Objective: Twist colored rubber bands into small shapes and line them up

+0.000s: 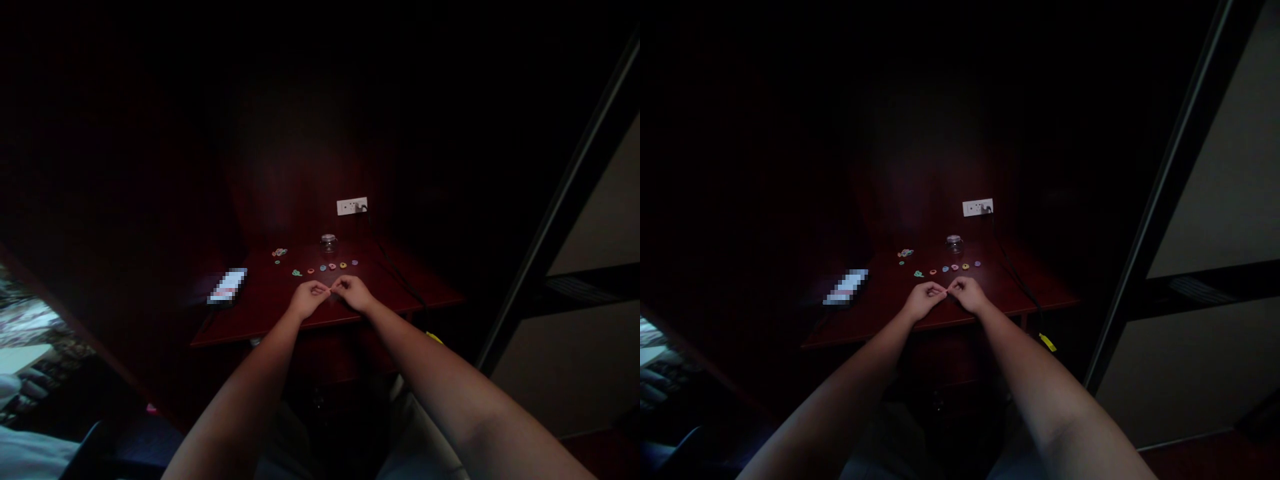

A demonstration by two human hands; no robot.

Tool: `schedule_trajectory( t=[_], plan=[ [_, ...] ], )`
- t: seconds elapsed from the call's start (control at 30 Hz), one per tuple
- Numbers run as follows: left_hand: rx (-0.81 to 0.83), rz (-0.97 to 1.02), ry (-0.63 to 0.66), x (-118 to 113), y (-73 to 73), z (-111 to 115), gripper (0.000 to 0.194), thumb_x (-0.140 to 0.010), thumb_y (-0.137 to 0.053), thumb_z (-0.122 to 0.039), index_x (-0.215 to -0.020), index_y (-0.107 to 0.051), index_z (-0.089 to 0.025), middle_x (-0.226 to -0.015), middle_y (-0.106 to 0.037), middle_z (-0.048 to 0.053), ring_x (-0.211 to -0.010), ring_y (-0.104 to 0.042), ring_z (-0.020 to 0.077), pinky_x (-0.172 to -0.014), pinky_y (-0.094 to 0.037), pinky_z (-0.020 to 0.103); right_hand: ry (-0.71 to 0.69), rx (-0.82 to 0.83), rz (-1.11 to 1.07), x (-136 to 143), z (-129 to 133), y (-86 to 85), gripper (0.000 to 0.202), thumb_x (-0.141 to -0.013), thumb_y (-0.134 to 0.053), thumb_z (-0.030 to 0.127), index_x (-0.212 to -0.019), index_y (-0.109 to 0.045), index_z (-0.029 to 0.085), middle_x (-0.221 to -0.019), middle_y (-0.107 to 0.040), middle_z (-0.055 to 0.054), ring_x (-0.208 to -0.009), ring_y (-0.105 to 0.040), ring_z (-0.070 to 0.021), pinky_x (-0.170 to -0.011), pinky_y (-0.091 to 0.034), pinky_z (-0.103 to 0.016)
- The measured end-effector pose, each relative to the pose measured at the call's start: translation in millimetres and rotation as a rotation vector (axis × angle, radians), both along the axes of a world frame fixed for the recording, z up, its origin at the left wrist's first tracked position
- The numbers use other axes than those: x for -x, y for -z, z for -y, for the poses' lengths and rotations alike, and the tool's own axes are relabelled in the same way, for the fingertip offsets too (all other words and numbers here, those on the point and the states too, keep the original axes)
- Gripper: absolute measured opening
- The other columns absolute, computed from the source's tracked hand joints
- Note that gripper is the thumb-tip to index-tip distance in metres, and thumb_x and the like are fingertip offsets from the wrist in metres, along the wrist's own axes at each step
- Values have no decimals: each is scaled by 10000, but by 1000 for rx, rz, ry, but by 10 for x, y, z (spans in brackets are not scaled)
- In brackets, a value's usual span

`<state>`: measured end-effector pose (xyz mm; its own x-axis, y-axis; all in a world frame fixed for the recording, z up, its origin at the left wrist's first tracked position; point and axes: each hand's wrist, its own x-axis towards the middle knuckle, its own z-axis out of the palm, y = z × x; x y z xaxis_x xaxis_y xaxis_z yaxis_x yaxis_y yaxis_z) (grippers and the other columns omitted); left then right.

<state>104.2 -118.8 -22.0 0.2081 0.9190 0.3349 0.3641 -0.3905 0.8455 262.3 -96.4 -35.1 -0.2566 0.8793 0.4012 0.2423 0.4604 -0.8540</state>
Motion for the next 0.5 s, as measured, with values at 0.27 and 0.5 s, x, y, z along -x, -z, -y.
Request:
schedule_trajectory(
  t=[0.27,0.5],
  plan=[
    [3,-7,-25,7,-15,-5,217,-633,-600,-317,-703,-610,-111,-590,-595,24,-554,-525,99,-547,-415,206,-18,26,-39,4,-14,22,146,-630,-545,258,-687,-566,125,-532,-514,19,-465,-442,-79,-454,-362,-194],
    [1,-11,-16,1,-24,2,201,-641,-588,-306,-692,-606,-113,-580,-578,17,-542,-502,94,-531,-399,201,-25,25,-16,18,22,-5,163,-628,-550,247,-728,-572,120,-550,-527,13,-474,-446,-76,-448,-352,-186]
  ],
)
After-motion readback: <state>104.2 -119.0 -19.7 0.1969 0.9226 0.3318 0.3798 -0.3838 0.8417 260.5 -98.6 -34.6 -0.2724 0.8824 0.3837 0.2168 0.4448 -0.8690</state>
